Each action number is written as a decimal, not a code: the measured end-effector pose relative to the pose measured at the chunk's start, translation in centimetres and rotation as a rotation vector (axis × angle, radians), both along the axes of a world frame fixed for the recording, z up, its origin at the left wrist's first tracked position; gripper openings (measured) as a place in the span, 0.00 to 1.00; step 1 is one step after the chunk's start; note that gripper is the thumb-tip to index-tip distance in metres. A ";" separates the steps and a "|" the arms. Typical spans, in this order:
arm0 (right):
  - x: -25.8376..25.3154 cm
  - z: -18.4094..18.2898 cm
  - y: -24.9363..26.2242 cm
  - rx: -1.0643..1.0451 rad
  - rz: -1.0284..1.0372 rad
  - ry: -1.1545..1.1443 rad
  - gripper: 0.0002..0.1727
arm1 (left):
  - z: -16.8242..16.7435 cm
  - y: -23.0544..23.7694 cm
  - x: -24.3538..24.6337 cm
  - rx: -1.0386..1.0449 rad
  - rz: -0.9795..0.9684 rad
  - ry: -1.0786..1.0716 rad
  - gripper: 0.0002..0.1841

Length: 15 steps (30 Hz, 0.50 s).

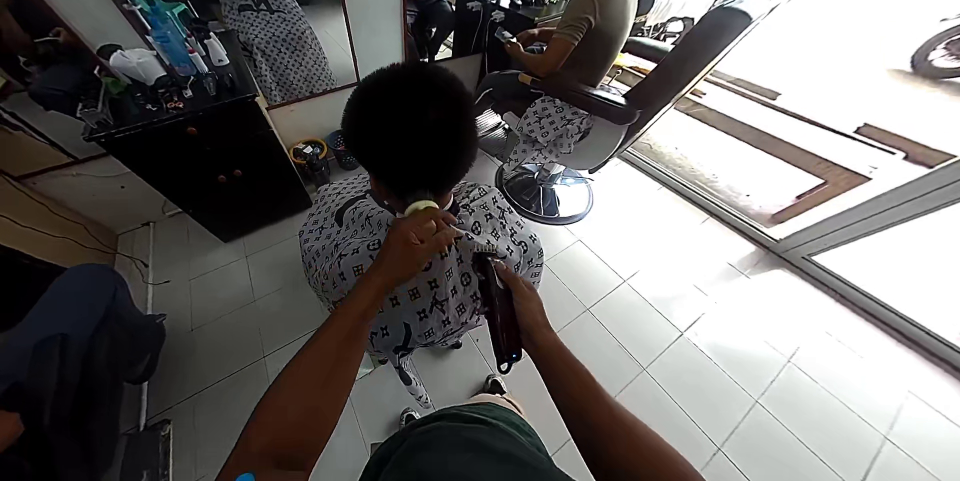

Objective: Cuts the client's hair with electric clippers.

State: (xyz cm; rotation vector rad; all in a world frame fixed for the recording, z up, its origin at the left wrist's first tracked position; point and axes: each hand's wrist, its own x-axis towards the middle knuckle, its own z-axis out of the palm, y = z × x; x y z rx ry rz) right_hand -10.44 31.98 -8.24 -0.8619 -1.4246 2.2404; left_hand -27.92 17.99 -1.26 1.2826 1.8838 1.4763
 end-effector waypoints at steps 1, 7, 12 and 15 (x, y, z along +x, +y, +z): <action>0.1 0.1 0.7 0.007 -0.005 -0.005 0.23 | 0.2 1.4 0.1 -0.022 0.035 -0.104 0.11; -1.3 1.0 4.0 0.100 0.145 0.034 0.17 | 4.7 2.0 3.4 -0.067 0.091 0.100 0.08; -6.4 3.5 4.5 0.336 0.425 -0.027 0.17 | 8.8 1.8 0.2 0.171 0.603 0.742 0.11; -8.8 4.3 4.2 0.432 0.505 -0.060 0.22 | 9.7 2.2 -2.0 -0.010 0.618 0.780 0.20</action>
